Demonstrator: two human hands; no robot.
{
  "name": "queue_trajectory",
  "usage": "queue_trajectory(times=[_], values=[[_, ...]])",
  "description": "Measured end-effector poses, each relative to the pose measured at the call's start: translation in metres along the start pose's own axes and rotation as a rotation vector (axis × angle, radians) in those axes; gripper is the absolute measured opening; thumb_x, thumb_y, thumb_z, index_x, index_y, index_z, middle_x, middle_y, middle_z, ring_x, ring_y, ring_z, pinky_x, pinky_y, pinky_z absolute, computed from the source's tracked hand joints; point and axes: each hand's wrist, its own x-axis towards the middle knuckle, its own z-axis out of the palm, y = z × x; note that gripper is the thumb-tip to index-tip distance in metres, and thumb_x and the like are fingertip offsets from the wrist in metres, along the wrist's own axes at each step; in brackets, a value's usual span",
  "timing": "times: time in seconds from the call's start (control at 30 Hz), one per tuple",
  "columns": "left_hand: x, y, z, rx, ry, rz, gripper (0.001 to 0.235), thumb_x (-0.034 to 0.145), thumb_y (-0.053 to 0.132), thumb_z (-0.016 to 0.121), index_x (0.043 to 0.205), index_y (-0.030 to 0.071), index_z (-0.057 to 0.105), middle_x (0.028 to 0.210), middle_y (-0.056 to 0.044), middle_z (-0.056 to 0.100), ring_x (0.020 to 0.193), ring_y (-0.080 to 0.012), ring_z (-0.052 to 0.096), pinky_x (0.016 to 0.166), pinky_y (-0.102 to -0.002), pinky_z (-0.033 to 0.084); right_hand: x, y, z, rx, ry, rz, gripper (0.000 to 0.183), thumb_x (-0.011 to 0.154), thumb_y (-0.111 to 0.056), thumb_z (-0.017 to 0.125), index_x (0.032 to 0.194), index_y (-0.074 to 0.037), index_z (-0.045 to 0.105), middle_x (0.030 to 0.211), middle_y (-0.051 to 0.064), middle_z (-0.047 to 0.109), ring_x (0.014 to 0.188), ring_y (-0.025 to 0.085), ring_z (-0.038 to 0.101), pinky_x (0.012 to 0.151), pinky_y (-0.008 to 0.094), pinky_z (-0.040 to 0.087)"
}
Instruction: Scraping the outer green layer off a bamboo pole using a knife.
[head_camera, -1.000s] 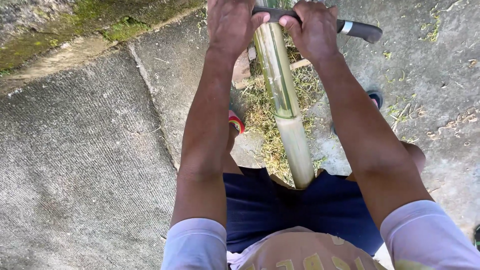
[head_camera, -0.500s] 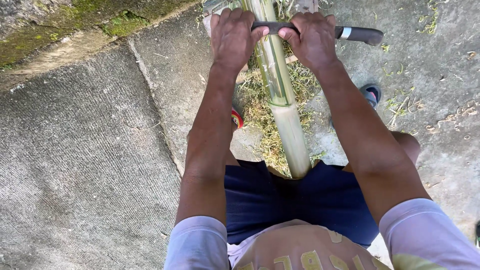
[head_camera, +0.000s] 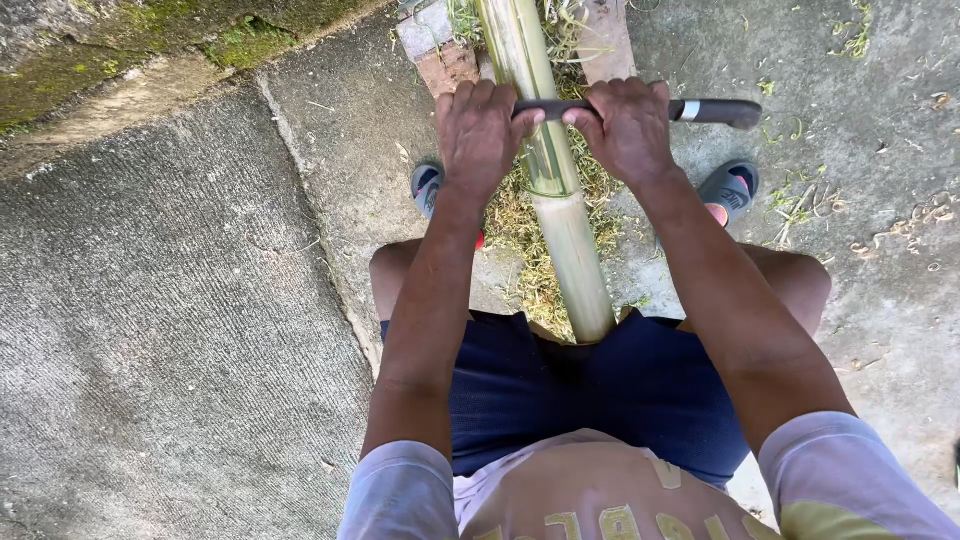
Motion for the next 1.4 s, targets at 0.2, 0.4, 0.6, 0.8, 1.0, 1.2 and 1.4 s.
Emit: queue_trajectory(times=[0.2, 0.4, 0.6, 0.8, 1.0, 1.2, 1.4], values=[[-0.028, 0.009, 0.006, -0.046, 0.151, 0.065, 0.039, 0.085, 0.050, 0.074, 0.094, 0.012, 0.070, 0.089, -0.005, 0.065, 0.092, -0.0253, 0.057, 0.081, -0.043, 0.036, -0.023, -0.010, -0.010, 0.043, 0.071, -0.054, 0.043, 0.108, -0.051, 0.066, 0.092, -0.011, 0.069, 0.079, 0.006, 0.063, 0.083, 0.029, 0.060, 0.082, 0.045, 0.035], [-0.048, 0.020, 0.009, -0.076, 0.115, 0.032, 0.037, 0.086, 0.049, 0.076, 0.089, 0.012, 0.068, 0.090, -0.005, 0.065, 0.092, -0.0241, 0.058, 0.083, -0.043, 0.037, -0.039, -0.014, -0.015, 0.066, 0.067, -0.031, 0.046, 0.106, -0.051, 0.066, 0.084, -0.011, 0.065, 0.076, 0.006, 0.062, 0.078, 0.028, 0.059, 0.080, 0.045, 0.035], [-0.067, 0.030, 0.018, -0.038, 0.154, 0.052, 0.038, 0.090, 0.048, 0.074, 0.093, 0.011, 0.070, 0.088, -0.007, 0.063, 0.091, -0.0272, 0.058, 0.083, -0.044, 0.037, -0.055, -0.014, -0.021, 0.099, 0.059, -0.031, 0.042, 0.102, -0.049, 0.067, 0.081, -0.012, 0.063, 0.075, 0.006, 0.061, 0.076, 0.027, 0.059, 0.079, 0.045, 0.035], [-0.069, 0.039, 0.014, 0.002, 0.167, 0.001, 0.037, 0.088, 0.049, 0.074, 0.090, 0.012, 0.069, 0.087, -0.008, 0.063, 0.090, -0.0290, 0.059, 0.082, -0.044, 0.038, -0.042, -0.011, -0.032, 0.091, 0.001, -0.050, 0.036, 0.100, -0.043, 0.071, 0.084, -0.011, 0.064, 0.076, 0.006, 0.060, 0.078, 0.027, 0.060, 0.080, 0.044, 0.036], [-0.098, 0.037, 0.025, -0.113, 0.107, -0.100, 0.037, 0.088, 0.049, 0.076, 0.086, 0.013, 0.068, 0.085, -0.005, 0.064, 0.087, -0.0266, 0.059, 0.082, -0.044, 0.038, -0.079, -0.009, -0.024, 0.052, -0.169, -0.072, 0.029, 0.095, -0.038, 0.073, 0.083, -0.013, 0.066, 0.075, 0.006, 0.061, 0.075, 0.027, 0.060, 0.079, 0.046, 0.037], [-0.045, 0.007, 0.021, -0.151, 0.145, -0.028, 0.036, 0.083, 0.046, 0.077, 0.084, 0.013, 0.066, 0.082, -0.005, 0.063, 0.085, -0.0243, 0.060, 0.081, -0.044, 0.039, -0.026, -0.007, -0.022, 0.086, -0.185, -0.039, 0.027, 0.098, -0.038, 0.069, 0.086, -0.014, 0.068, 0.074, 0.005, 0.061, 0.071, 0.027, 0.059, 0.084, 0.048, 0.037], [0.084, -0.074, 0.014, -0.105, 0.176, 0.102, 0.044, 0.094, 0.059, 0.064, 0.092, 0.015, 0.070, 0.090, -0.004, 0.067, 0.091, -0.0244, 0.060, 0.086, -0.043, 0.041, 0.105, 0.010, 0.010, -0.054, 0.048, -0.104, 0.040, 0.114, -0.043, 0.067, 0.093, -0.008, 0.069, 0.087, 0.011, 0.062, 0.084, 0.030, 0.057, 0.088, 0.046, 0.036]])
